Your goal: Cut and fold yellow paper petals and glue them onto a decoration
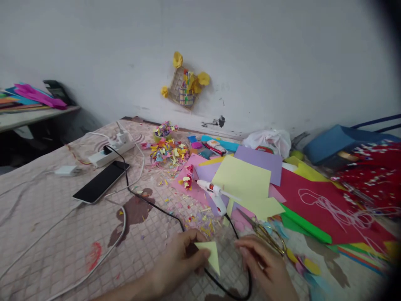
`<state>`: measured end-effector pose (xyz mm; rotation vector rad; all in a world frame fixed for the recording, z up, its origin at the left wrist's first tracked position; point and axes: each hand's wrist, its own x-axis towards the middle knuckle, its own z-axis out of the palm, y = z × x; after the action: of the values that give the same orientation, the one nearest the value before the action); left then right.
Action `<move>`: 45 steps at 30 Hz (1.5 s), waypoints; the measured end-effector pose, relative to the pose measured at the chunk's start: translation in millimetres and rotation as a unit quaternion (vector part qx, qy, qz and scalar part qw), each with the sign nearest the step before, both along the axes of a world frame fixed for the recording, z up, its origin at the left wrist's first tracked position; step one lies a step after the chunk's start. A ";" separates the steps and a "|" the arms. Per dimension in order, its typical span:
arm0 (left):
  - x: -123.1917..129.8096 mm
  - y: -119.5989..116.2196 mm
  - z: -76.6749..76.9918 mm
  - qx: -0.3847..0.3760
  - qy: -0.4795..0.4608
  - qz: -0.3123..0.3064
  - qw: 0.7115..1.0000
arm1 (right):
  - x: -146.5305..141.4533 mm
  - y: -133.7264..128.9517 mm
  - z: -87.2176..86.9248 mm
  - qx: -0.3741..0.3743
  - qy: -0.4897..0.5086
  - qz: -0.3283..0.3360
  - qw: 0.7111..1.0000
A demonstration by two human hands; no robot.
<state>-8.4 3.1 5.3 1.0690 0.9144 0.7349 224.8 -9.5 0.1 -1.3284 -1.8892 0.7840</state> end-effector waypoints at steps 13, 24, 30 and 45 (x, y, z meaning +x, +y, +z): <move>-16.7 16.9 19.4 0.098 -0.020 -0.009 0.995 | -72.5 22.9 36.5 -0.245 0.190 0.125 0.942; -12.7 15.7 12.8 0.066 -0.013 0.023 0.997 | -84.1 10.6 22.1 -0.013 0.067 -0.041 0.997; -15.5 15.2 12.9 -0.030 -0.078 0.008 0.996 | -81.6 3.5 24.2 0.018 0.084 -0.027 0.996; -18.3 23.1 1.6 -0.029 -0.115 0.006 0.993 | -73.8 12.2 7.4 -0.105 0.237 -0.074 0.963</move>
<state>-26.6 26.2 6.9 0.9066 0.7412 0.8180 151.0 2.7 7.5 -1.2505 -1.3445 1.1330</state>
